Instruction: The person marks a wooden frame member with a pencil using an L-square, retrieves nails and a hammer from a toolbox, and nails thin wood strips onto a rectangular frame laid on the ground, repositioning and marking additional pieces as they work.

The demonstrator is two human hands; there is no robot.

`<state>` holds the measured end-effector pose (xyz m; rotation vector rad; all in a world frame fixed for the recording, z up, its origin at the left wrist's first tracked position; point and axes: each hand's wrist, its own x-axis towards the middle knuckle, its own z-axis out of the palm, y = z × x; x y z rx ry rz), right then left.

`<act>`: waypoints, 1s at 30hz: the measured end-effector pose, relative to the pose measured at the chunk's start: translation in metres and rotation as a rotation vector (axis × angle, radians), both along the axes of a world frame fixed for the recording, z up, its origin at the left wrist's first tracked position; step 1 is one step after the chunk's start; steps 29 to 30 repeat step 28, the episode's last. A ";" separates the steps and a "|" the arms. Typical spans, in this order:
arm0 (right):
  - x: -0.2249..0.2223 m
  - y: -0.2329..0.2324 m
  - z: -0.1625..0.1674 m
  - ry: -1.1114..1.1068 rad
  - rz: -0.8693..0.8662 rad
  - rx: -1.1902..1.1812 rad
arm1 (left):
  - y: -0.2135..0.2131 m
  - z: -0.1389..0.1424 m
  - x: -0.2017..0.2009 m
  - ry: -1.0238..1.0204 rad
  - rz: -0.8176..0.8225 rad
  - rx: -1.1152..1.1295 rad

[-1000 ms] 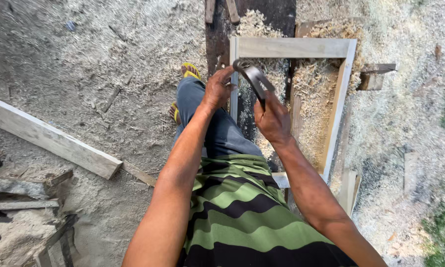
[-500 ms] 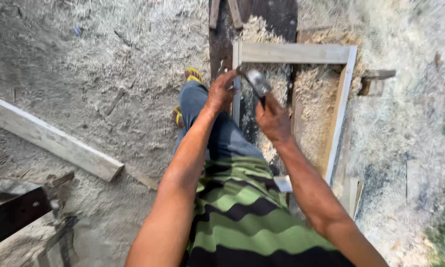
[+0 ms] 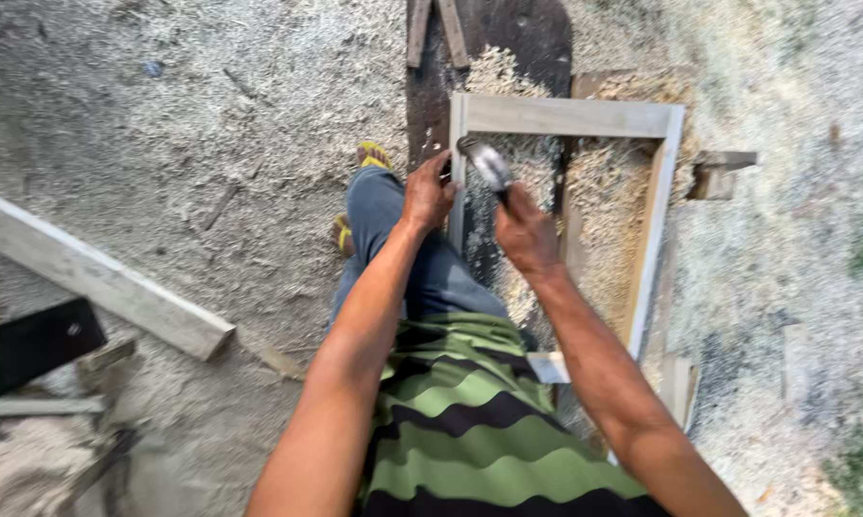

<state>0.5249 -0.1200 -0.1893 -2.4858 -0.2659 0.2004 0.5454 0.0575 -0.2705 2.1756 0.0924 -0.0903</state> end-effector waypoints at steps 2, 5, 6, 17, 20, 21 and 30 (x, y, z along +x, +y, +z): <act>-0.034 -0.012 0.011 -0.152 0.008 0.145 | 0.005 0.000 -0.014 0.045 0.021 -0.080; -0.054 -0.025 0.022 -0.249 -0.128 0.265 | 0.001 -0.001 0.002 0.043 0.032 -0.122; -0.063 -0.026 0.022 -0.283 -0.171 0.247 | 0.001 -0.001 -0.002 0.060 0.033 -0.116; -0.025 0.006 0.018 -0.284 -0.016 0.162 | 0.000 -0.008 -0.017 0.022 0.044 -0.200; -0.047 -0.011 0.049 -0.270 -0.280 0.318 | 0.001 -0.003 0.009 -0.031 0.033 -0.193; -0.057 -0.013 0.052 -0.342 -0.369 0.265 | 0.002 -0.001 -0.002 -0.032 0.034 -0.177; -0.008 0.018 -0.029 0.138 -0.197 -0.059 | 0.002 -0.004 -0.006 0.035 0.043 -0.174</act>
